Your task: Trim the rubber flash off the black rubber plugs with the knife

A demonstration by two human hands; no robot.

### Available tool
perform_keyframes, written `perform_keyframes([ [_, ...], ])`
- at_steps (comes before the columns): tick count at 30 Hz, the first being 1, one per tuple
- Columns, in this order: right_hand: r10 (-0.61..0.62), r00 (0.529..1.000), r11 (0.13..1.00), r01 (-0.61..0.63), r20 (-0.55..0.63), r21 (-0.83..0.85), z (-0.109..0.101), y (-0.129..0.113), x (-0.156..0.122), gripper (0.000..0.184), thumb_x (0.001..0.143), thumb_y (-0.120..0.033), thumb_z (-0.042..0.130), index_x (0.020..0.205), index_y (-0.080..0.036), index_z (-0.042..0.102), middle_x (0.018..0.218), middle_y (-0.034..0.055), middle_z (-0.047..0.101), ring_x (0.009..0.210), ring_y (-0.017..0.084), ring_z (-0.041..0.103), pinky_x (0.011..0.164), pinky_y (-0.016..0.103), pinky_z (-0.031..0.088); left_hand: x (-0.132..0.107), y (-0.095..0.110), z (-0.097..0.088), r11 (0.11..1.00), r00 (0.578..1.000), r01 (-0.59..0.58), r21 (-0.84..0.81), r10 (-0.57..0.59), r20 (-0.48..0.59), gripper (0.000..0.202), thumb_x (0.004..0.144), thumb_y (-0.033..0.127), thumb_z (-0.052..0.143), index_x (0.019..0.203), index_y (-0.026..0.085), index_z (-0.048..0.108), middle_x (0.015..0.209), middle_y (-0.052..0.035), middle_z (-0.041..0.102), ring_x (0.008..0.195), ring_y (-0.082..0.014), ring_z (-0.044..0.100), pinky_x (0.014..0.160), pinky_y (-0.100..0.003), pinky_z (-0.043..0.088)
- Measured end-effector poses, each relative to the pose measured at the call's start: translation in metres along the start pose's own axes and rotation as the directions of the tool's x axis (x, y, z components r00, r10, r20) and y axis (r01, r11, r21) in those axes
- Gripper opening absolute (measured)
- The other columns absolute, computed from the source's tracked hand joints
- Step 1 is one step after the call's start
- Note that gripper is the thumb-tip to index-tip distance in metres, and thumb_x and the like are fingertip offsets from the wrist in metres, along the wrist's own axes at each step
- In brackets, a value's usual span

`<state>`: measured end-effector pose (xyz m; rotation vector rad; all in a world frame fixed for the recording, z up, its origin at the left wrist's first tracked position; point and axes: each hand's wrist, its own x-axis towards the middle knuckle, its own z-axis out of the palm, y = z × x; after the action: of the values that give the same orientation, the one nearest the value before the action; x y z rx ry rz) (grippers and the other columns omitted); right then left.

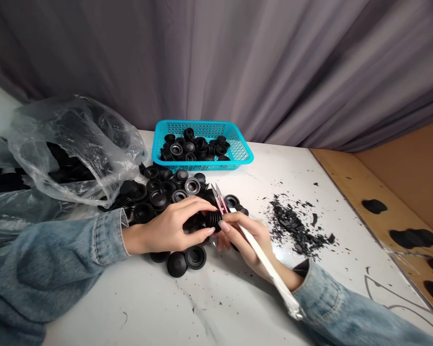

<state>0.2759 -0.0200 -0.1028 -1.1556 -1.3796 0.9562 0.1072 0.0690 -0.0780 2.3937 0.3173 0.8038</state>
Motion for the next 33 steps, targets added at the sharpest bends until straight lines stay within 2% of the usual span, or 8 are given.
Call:
perform_keyframes([
  [5, 0.154, 0.987, 0.983, -0.157, 0.037, 0.099, -0.0015, -0.005, 0.0016, 0.019, 0.088, -0.035, 0.049, 0.077, -0.019, 0.053, 0.049, -0.0016, 0.06, 0.043, 0.011, 0.052, 0.045, 0.024, 0.043, -0.0004, -0.0042, 0.0014, 0.999, 1.0, 0.021, -0.03, -0.02, 0.011, 0.033, 0.076, 0.026, 0.067, 0.104, 0.014, 0.055, 0.099, -0.0089, 0.064, 0.092, -0.0182, 0.062, 0.083, -0.029, 0.053],
  [13, 0.191, 0.976, 0.98, -0.195, 0.1, 0.03, -0.0028, -0.0078, 0.0052, 0.031, 0.088, -0.04, 0.049, 0.068, -0.018, 0.056, 0.047, -0.0014, 0.059, 0.043, 0.009, 0.049, 0.047, 0.022, 0.043, -0.0036, -0.0077, 0.0039, 1.0, 1.0, 0.015, -0.024, -0.015, 0.023, 0.024, 0.078, 0.021, 0.066, 0.099, 0.014, 0.057, 0.094, -0.007, 0.064, 0.089, -0.016, 0.062, 0.081, -0.026, 0.051],
  [22, 0.226, 0.96, 0.947, -0.256, 0.166, 0.192, -0.0038, -0.0106, 0.0073, 0.03, 0.09, -0.037, 0.047, 0.071, -0.015, 0.057, 0.056, -0.0002, 0.062, 0.043, 0.008, 0.054, 0.043, 0.019, 0.042, -0.0039, -0.009, 0.0028, 0.998, 0.996, -0.051, -0.021, 0.05, -0.069, 0.018, 0.08, 0.019, 0.064, 0.094, 0.011, 0.058, 0.085, -0.0085, 0.065, 0.079, -0.0152, 0.062, 0.072, -0.025, 0.053],
  [33, 0.225, 0.951, 0.929, -0.275, 0.211, 0.247, -0.0045, -0.0063, 0.005, 0.031, 0.092, -0.036, 0.045, 0.07, -0.016, 0.054, 0.058, -0.0003, 0.062, 0.046, 0.008, 0.054, 0.046, 0.02, 0.039, -0.0044, -0.0064, 0.0029, 0.996, 0.988, -0.094, 0.004, 0.094, -0.119, 0.006, 0.082, 0.014, 0.059, 0.088, 0.011, 0.057, 0.077, -0.007, 0.063, 0.071, -0.0129, 0.06, 0.066, -0.023, 0.052],
])
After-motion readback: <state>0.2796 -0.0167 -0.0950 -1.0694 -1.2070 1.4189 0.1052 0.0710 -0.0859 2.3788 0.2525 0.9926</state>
